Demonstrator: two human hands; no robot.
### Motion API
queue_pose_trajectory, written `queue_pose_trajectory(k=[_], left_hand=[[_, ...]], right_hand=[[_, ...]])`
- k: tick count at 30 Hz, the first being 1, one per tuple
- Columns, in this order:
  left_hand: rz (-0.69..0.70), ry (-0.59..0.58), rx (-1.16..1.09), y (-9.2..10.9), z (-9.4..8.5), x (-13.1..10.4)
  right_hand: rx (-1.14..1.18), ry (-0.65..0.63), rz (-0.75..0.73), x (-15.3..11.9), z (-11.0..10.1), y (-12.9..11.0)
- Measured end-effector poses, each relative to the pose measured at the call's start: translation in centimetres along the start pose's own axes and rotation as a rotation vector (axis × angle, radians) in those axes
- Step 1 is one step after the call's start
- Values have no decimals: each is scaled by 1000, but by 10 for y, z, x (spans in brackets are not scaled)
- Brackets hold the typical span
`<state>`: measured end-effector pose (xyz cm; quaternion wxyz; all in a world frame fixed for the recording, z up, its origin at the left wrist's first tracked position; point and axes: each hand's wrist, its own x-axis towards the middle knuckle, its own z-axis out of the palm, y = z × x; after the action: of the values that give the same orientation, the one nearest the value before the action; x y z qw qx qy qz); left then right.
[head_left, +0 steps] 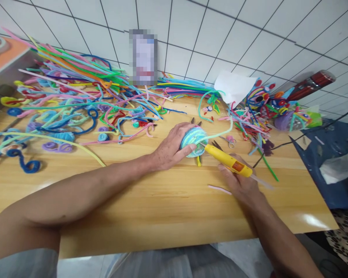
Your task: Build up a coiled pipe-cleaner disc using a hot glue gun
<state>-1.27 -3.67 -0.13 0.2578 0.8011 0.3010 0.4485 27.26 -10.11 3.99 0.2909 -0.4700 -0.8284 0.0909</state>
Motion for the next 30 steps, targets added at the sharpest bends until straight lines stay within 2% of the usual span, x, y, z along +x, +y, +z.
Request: queue_pose_trajectory(k=[8, 16, 26, 30], left_hand=[[17, 12, -3, -2, 1, 0], [6, 8, -10, -2, 1, 0], [9, 13, -8, -3, 2, 0], [2, 18, -9, -2, 1, 0]], right_hand=[[12, -36, 26, -1, 0, 0], [24, -16, -7, 1, 1, -3], [54, -30, 72, 1, 1, -4], [136, -21, 137, -3, 1, -2]])
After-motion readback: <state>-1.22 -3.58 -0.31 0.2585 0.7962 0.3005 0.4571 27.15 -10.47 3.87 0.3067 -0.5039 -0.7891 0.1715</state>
